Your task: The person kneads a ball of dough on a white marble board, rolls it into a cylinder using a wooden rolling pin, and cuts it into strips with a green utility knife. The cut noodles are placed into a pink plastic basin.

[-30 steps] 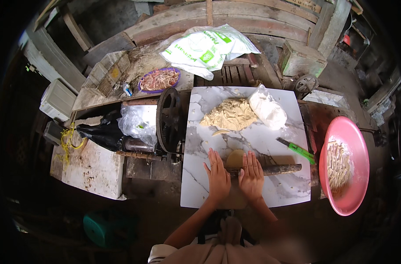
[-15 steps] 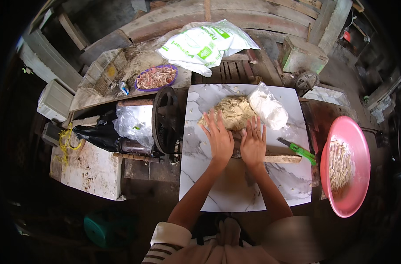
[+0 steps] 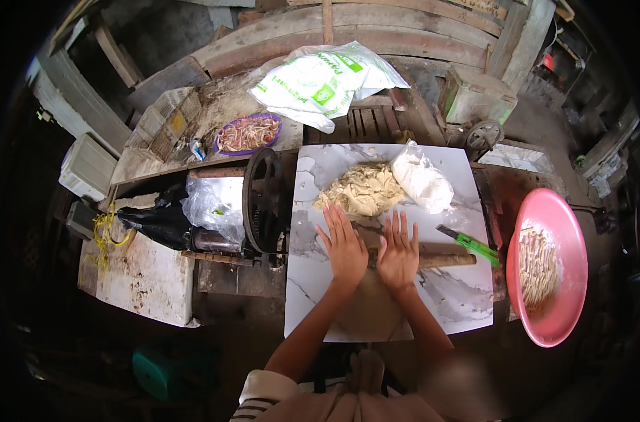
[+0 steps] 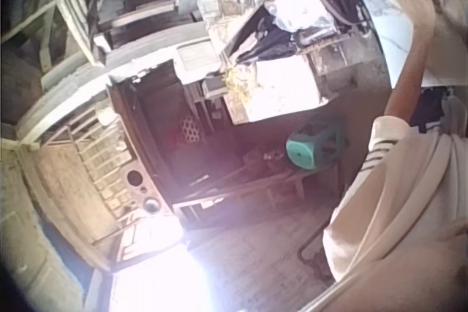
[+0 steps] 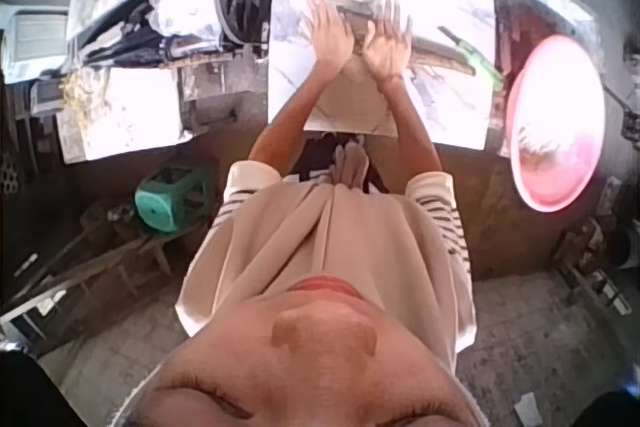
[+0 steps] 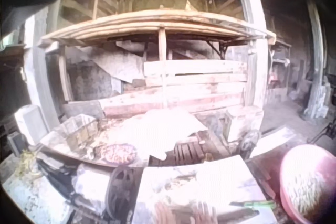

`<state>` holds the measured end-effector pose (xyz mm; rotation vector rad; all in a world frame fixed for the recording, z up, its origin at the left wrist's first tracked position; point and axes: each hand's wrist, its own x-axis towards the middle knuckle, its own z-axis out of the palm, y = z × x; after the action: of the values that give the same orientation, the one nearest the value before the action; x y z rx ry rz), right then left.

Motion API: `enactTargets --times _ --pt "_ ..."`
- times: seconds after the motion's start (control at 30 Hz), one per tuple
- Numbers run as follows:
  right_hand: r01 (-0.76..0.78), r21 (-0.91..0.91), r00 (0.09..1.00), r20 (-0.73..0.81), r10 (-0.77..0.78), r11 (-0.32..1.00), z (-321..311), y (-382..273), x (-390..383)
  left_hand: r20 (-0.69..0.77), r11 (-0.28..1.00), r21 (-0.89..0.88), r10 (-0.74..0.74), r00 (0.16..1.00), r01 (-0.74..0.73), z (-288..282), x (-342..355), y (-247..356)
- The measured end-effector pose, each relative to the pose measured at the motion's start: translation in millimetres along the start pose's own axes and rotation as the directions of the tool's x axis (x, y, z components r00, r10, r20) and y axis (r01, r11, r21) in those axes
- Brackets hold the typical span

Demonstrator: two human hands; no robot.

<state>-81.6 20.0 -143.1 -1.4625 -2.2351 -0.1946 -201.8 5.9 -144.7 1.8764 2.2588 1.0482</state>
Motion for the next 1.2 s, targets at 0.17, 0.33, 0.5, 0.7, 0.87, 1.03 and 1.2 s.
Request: enactTargets --times 0.17,0.33,0.5,0.7,0.87,1.03,1.2 --pt "-0.075 -0.016 0.996 -0.048 0.075 0.997 18 11 43 -0.081 1.000 0.019 -0.009 0.997 0.011 11 47 7" --pt "-0.057 -0.044 0.991 -0.125 0.051 0.997 19 12 36 -0.062 0.998 -0.019 -0.059 0.996 0.058 16 37 1" --pt "0.099 0.120 0.995 -0.035 -0.096 0.988 1 14 -11 -0.067 0.984 -0.167 0.059 0.996 -0.069 12 -13 -10" --pt "0.319 0.198 0.932 0.110 -0.345 0.927 -47 37 -49 0.042 0.922 -0.338 0.218 0.975 -0.191 -27 -62 -12" --pt "0.272 0.267 0.949 0.085 -0.304 0.925 -68 43 -66 0.062 0.853 -0.514 0.137 0.989 -0.086 -41 -80 -1" --pt "0.260 0.252 0.962 0.017 -0.273 0.932 -59 40 -43 -0.035 0.856 -0.489 0.175 0.984 -0.169 -31 -53 -5" --pt "0.242 0.207 0.960 0.095 -0.265 0.948 -47 34 -35 0.066 0.843 -0.511 0.230 0.971 -0.165 -25 -40 -22"
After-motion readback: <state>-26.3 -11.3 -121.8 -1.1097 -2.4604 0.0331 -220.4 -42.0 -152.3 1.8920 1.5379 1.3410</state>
